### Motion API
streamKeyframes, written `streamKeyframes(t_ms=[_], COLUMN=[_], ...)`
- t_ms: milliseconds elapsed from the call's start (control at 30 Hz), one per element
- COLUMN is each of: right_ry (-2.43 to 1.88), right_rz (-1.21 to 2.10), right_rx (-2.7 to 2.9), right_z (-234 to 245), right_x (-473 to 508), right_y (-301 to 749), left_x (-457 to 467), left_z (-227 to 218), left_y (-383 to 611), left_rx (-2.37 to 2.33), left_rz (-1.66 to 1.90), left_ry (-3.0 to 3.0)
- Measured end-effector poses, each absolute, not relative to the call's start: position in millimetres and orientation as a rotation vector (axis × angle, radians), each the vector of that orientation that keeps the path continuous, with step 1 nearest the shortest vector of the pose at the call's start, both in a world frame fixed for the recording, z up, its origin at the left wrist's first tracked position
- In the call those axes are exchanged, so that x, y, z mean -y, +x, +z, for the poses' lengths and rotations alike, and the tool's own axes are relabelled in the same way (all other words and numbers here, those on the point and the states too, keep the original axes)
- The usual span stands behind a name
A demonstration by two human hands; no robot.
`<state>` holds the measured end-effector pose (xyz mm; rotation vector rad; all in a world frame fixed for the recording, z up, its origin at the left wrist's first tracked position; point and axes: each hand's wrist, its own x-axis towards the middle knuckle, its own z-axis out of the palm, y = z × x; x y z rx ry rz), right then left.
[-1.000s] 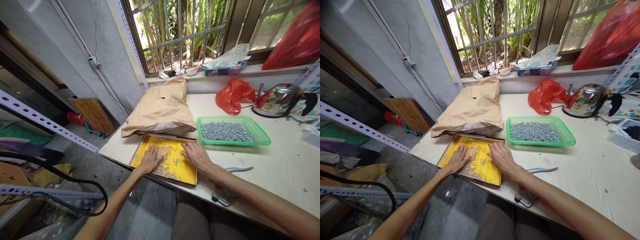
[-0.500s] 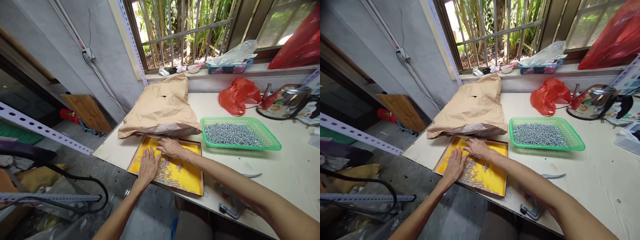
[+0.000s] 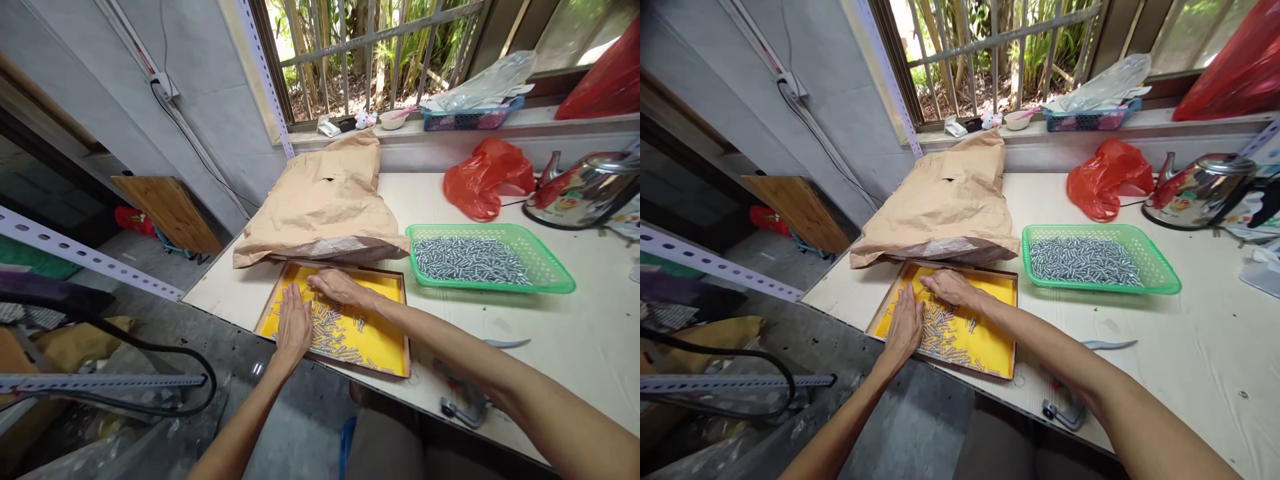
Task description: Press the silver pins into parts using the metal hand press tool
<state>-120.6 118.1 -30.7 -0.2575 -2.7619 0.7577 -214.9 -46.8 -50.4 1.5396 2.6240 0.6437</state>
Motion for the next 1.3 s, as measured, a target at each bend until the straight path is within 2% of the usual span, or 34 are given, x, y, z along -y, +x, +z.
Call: streamKeyframes(t_ms=[267,500,567,700,767,867,1067,1300], right_ry=[-0.261,-0.108,-0.185,-0.290,-0.296,-0.273,-0.223,-0.028], right_rz=[0.546,0.549,0.636,1.026,1.097,0.981,0.676,0.268], right_rx=[2.901,2.925,2.925,2.847,2.747,2.692,2.917,3.055], right_z=[-44.9,-51.5,-49.0,-36.5,-30.1,-26.2,-31.1,-14.8], right_x=[-80.1,-70.6,-81.0,-108.3,-120.1,-130.4,-123.8,-101.1], right_y=[-101.5,-65.7,-68.9,-75.5,-66.9,-39.9,14.2,14.0], left_x=[50.6,49.5,46.9,43.5,42.6,41.6,39.7,37.8], left_z=[-49.0,-55.0,-56.5,-57.9,-58.0,-58.3,-57.7,-53.4], left_y=[-213.9,-215.3,-215.1,-214.9,-215.2,-215.6,-215.0,-212.6], left_rx=[-2.649,-2.639,-2.626,-2.629,-2.634,-2.639,-2.646,-2.659], left_rz=[0.791,0.542,0.486,0.398,0.375,0.369,0.370,0.340], left_ry=[1.581,1.556,1.586,1.618,1.619,1.600,1.571,1.547])
